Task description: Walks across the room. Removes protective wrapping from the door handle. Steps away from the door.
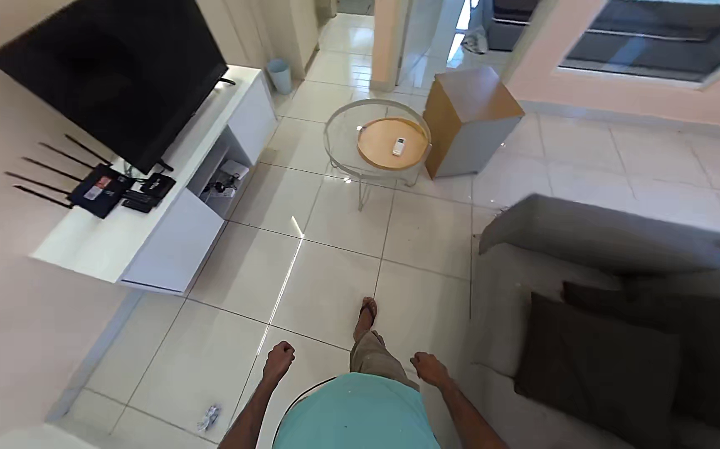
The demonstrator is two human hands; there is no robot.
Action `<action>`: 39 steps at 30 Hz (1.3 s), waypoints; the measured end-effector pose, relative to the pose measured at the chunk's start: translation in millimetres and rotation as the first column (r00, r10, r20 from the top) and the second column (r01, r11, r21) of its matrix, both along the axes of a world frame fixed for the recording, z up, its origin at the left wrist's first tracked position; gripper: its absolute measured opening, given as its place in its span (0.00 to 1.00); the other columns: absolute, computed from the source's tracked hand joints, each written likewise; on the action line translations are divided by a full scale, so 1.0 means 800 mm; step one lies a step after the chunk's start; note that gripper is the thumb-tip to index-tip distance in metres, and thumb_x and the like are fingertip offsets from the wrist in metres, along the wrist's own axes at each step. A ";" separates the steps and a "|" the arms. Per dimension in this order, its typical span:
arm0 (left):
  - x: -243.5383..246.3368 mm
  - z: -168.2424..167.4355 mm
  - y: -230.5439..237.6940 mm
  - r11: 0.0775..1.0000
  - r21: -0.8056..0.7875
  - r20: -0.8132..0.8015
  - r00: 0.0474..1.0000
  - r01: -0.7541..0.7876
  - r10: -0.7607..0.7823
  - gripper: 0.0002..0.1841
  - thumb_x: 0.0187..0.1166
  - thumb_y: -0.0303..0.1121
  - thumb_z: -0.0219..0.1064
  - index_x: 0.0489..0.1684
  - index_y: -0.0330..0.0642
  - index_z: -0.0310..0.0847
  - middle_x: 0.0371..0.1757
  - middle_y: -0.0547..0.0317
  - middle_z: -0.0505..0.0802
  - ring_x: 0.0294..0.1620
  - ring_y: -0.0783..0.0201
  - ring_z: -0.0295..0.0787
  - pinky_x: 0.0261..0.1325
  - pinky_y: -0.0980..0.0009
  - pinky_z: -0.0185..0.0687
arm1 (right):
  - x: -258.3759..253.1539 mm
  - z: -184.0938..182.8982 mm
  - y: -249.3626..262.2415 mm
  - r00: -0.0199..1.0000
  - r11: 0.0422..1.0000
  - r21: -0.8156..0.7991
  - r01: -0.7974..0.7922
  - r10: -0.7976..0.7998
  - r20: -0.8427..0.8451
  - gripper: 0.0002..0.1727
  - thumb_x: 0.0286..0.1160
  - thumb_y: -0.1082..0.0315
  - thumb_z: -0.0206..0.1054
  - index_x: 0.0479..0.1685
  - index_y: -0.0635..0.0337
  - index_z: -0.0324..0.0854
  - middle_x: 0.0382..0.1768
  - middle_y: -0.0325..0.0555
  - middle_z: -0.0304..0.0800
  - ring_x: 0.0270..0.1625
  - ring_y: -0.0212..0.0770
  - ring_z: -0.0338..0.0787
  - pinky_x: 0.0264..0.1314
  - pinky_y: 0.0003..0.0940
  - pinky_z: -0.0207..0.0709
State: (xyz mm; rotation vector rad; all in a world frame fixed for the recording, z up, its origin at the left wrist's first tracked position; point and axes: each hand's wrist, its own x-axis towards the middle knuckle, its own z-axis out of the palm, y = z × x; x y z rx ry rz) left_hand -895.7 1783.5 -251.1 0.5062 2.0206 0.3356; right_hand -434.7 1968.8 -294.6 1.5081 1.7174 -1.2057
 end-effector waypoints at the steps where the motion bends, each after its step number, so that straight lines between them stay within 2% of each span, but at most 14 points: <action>1: 0.003 -0.001 0.014 0.999 -0.036 0.013 1.000 -0.005 0.005 0.16 0.88 0.36 0.57 0.58 0.35 0.85 0.50 0.42 0.95 0.53 0.46 0.94 0.62 0.43 0.85 | -0.019 -0.001 0.038 0.999 0.999 -0.004 -0.037 0.037 0.017 0.28 0.89 0.41 0.50 0.53 0.55 0.88 0.49 0.55 0.94 0.53 0.57 0.93 0.54 0.67 0.81; 4: 0.010 0.001 0.051 0.985 -0.165 0.016 0.999 0.052 -0.050 0.18 0.86 0.42 0.59 0.59 0.38 0.86 0.53 0.41 0.94 0.58 0.42 0.92 0.63 0.36 0.83 | -0.072 0.013 0.166 0.996 0.994 0.069 -0.079 0.076 0.039 0.34 0.85 0.32 0.50 0.46 0.52 0.90 0.42 0.53 0.94 0.46 0.55 0.94 0.47 0.64 0.82; 8: 0.011 0.001 0.130 0.944 -0.324 -0.064 0.993 0.070 -0.095 0.20 0.79 0.53 0.64 0.55 0.48 0.90 0.57 0.44 0.94 0.61 0.42 0.91 0.56 0.33 0.84 | -0.126 0.080 0.358 0.999 0.965 0.260 -0.040 0.041 0.001 0.38 0.83 0.29 0.50 0.52 0.53 0.91 0.50 0.57 0.95 0.54 0.61 0.93 0.55 0.71 0.81; 12: -0.003 0.002 0.248 0.920 -0.362 -0.079 0.978 0.153 -0.194 0.19 0.86 0.49 0.58 0.57 0.47 0.88 0.59 0.43 0.93 0.63 0.40 0.90 0.57 0.34 0.84 | -0.168 0.146 0.512 0.982 0.960 0.246 0.135 -0.095 -0.166 0.31 0.90 0.40 0.48 0.61 0.55 0.87 0.53 0.53 0.94 0.58 0.55 0.93 0.64 0.63 0.82; 15: -0.031 -0.044 0.329 0.915 -0.299 -0.109 0.943 0.271 -0.315 0.20 0.88 0.49 0.59 0.59 0.45 0.89 0.60 0.39 0.93 0.64 0.37 0.89 0.60 0.32 0.82 | -0.171 0.138 0.575 0.935 0.936 0.207 0.283 -0.222 -0.275 0.25 0.91 0.47 0.52 0.65 0.55 0.84 0.58 0.52 0.93 0.62 0.52 0.92 0.67 0.61 0.82; 18: -0.085 -0.135 0.414 0.891 -0.245 -0.155 0.891 0.383 -0.426 0.22 0.86 0.53 0.59 0.62 0.48 0.89 0.61 0.41 0.93 0.66 0.39 0.88 0.63 0.34 0.82 | -0.145 0.091 0.600 0.917 0.916 0.212 0.341 -0.273 -0.291 0.23 0.89 0.47 0.54 0.60 0.54 0.85 0.55 0.53 0.93 0.61 0.55 0.91 0.64 0.65 0.81; 20: -0.114 -0.153 0.503 0.858 -0.226 -0.151 0.853 0.462 -0.499 0.23 0.86 0.53 0.58 0.64 0.48 0.88 0.63 0.40 0.92 0.68 0.39 0.86 0.66 0.36 0.82 | -0.111 0.060 0.593 0.919 0.915 0.199 0.350 -0.295 -0.260 0.22 0.88 0.48 0.55 0.58 0.54 0.86 0.52 0.53 0.93 0.58 0.56 0.92 0.62 0.66 0.82; 23: -0.130 -0.090 0.673 0.719 -0.199 -0.097 0.717 0.666 -0.691 0.18 0.84 0.45 0.64 0.56 0.40 0.88 0.56 0.37 0.93 0.62 0.37 0.89 0.62 0.35 0.82 | -0.057 0.055 0.546 0.883 0.878 0.093 0.469 -0.464 -0.078 0.22 0.87 0.50 0.57 0.60 0.58 0.86 0.58 0.59 0.91 0.64 0.61 0.89 0.65 0.70 0.79; 25: -0.137 -0.059 0.794 0.663 -0.119 -0.066 0.660 0.739 -0.748 0.17 0.78 0.40 0.70 0.53 0.35 0.86 0.49 0.37 0.93 0.54 0.39 0.92 0.58 0.36 0.85 | -0.025 0.061 0.526 0.808 0.812 0.030 0.583 -0.584 0.081 0.23 0.82 0.50 0.60 0.57 0.60 0.86 0.57 0.61 0.91 0.63 0.63 0.90 0.61 0.72 0.79; 27: -0.148 -0.049 0.893 0.644 -0.045 -0.040 0.642 0.764 -0.765 0.16 0.79 0.35 0.67 0.55 0.31 0.85 0.47 0.37 0.94 0.51 0.40 0.93 0.58 0.37 0.86 | -0.003 0.060 0.507 0.732 0.740 -0.021 0.672 -0.660 0.166 0.26 0.81 0.45 0.58 0.53 0.60 0.86 0.52 0.59 0.92 0.57 0.60 0.92 0.56 0.70 0.80; 31: -0.132 -0.008 1.073 0.610 -0.013 -0.054 0.609 0.792 -0.792 0.15 0.85 0.32 0.60 0.58 0.30 0.85 0.50 0.35 0.93 0.53 0.40 0.92 0.61 0.38 0.85 | 0.004 0.057 0.498 0.566 0.564 -0.048 0.824 -0.816 0.118 0.27 0.81 0.42 0.58 0.46 0.60 0.86 0.40 0.56 0.93 0.42 0.55 0.94 0.48 0.63 0.84; 33: -0.111 0.011 1.138 0.596 -0.021 -0.067 0.593 0.803 -0.802 0.15 0.85 0.31 0.59 0.57 0.29 0.84 0.51 0.35 0.93 0.53 0.40 0.92 0.60 0.39 0.85 | -0.012 0.054 0.513 0.527 0.524 -0.057 0.850 -0.843 0.107 0.25 0.80 0.44 0.61 0.44 0.59 0.88 0.39 0.56 0.93 0.40 0.56 0.94 0.45 0.64 0.83; 36: -0.057 0.022 1.205 0.555 -0.044 -0.068 0.551 0.831 -0.832 0.11 0.78 0.22 0.59 0.51 0.29 0.85 0.45 0.37 0.93 0.45 0.44 0.92 0.53 0.42 0.86 | -0.039 0.032 0.553 0.569 0.562 -0.094 0.822 -0.814 0.112 0.23 0.78 0.45 0.63 0.43 0.57 0.88 0.40 0.56 0.93 0.41 0.57 0.93 0.45 0.66 0.82; 39: 0.015 0.020 1.233 0.520 -0.007 -0.044 0.519 0.854 -0.853 0.09 0.75 0.20 0.58 0.44 0.31 0.85 0.36 0.42 0.89 0.32 0.51 0.86 0.41 0.49 0.84 | -0.038 -0.003 0.610 0.648 0.637 -0.146 0.757 -0.760 0.046 0.15 0.75 0.58 0.70 0.51 0.59 0.89 0.51 0.61 0.93 0.55 0.63 0.92 0.52 0.73 0.81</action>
